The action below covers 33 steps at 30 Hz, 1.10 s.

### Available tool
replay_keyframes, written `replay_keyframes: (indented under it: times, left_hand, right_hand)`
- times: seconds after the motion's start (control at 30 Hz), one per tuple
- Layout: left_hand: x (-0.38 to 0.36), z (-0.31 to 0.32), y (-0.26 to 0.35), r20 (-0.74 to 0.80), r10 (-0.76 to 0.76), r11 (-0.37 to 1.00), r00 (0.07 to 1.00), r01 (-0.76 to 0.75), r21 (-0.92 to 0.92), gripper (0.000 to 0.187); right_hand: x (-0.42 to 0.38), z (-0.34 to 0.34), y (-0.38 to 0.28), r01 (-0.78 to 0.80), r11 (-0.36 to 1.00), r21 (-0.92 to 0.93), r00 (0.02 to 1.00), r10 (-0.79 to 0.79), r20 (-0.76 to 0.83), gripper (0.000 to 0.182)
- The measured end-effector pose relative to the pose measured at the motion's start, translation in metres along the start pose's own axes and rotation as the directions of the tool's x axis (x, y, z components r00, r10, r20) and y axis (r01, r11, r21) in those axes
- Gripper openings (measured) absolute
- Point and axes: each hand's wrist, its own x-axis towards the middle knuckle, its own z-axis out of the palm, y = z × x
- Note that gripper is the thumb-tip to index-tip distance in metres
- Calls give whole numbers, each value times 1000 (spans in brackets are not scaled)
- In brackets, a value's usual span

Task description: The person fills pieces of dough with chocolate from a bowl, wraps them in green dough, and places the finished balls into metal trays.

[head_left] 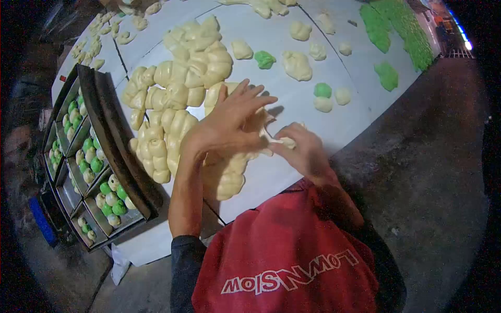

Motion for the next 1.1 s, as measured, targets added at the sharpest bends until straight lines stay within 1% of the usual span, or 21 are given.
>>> replay_keyframes:
  times: [0.1,0.13,0.23,0.27,0.37,0.4,0.5,0.53,0.63,0.67,0.73,0.8,0.83,0.87,0.9,0.93,0.97,1.0,1.03,1.07,1.1]
  left_hand:
    - [-10,7,5,-59,-21,998,998,25,55,88]
    - [-11,16,6,-96,-34,996,995,42,81,91]
    - [-11,26,9,-147,-61,989,987,80,126,93]
    - [-11,29,12,-179,-75,988,981,97,118,95]
    - [-15,28,23,-205,-124,985,971,145,95,95]
    - [-15,30,21,-222,-117,985,968,142,96,94]
    - [-15,36,20,-274,-49,987,961,88,131,82]
    - [-15,37,25,-292,-72,990,954,103,93,80]
    - [-15,35,34,-252,-115,986,961,141,87,79]
    - [-14,36,34,-251,-114,984,961,144,104,78]
    - [-14,38,32,-245,-113,979,963,150,137,75]
    - [-14,38,32,-244,-116,974,963,158,161,75]
    - [-13,37,33,-243,-112,973,964,157,171,75]
    - [-11,32,34,-190,-139,968,972,174,180,81]
    - [-10,35,30,-224,-118,974,967,157,161,80]
    - [-11,40,26,-258,-96,981,961,135,141,79]
    - [-10,43,22,-291,-74,986,954,113,119,77]
    - [-9,35,24,-238,-105,985,965,135,110,86]
    - [-7,34,20,-255,-99,982,962,135,130,87]
    - [-6,34,15,-276,-98,978,956,144,150,87]
    - [-5,34,10,-296,-103,972,950,159,171,88]
  right_hand:
    - [1,-2,11,-60,963,262,997,72,-35,30]
    - [3,-6,10,-170,944,284,984,148,96,27]
    - [13,2,10,-337,861,380,938,276,208,30]
    - [15,1,5,-307,822,480,949,226,221,34]
    - [15,6,3,-185,898,399,978,127,166,33]
    - [15,4,2,-170,944,285,977,122,176,30]
    - [17,5,6,-176,936,306,979,135,153,26]
    - [19,4,9,-207,931,301,970,155,189,24]
    - [21,-22,-6,-493,692,528,850,254,462,16]
    - [16,-31,-6,-491,637,594,855,221,470,13]
    - [-3,-54,-1,-409,495,767,909,146,390,29]
    - [-20,-66,5,-221,290,931,975,55,215,39]
    - [-28,-70,10,-74,157,985,997,12,73,40]
    - [-34,-76,17,5,129,992,1000,20,-8,37]
    - [-39,-82,24,85,103,991,996,28,-89,35]
    - [-37,-91,35,86,187,979,993,66,-100,30]
    - [-35,-95,55,-8,494,869,986,149,-75,33]
    - [-33,-98,75,-151,765,627,971,232,-49,38]
    - [-32,-102,94,-286,895,344,950,312,-23,43]
    - [-27,-93,104,-418,903,101,906,423,-31,55]
    - [-28,-88,102,-340,938,-67,924,320,-209,75]
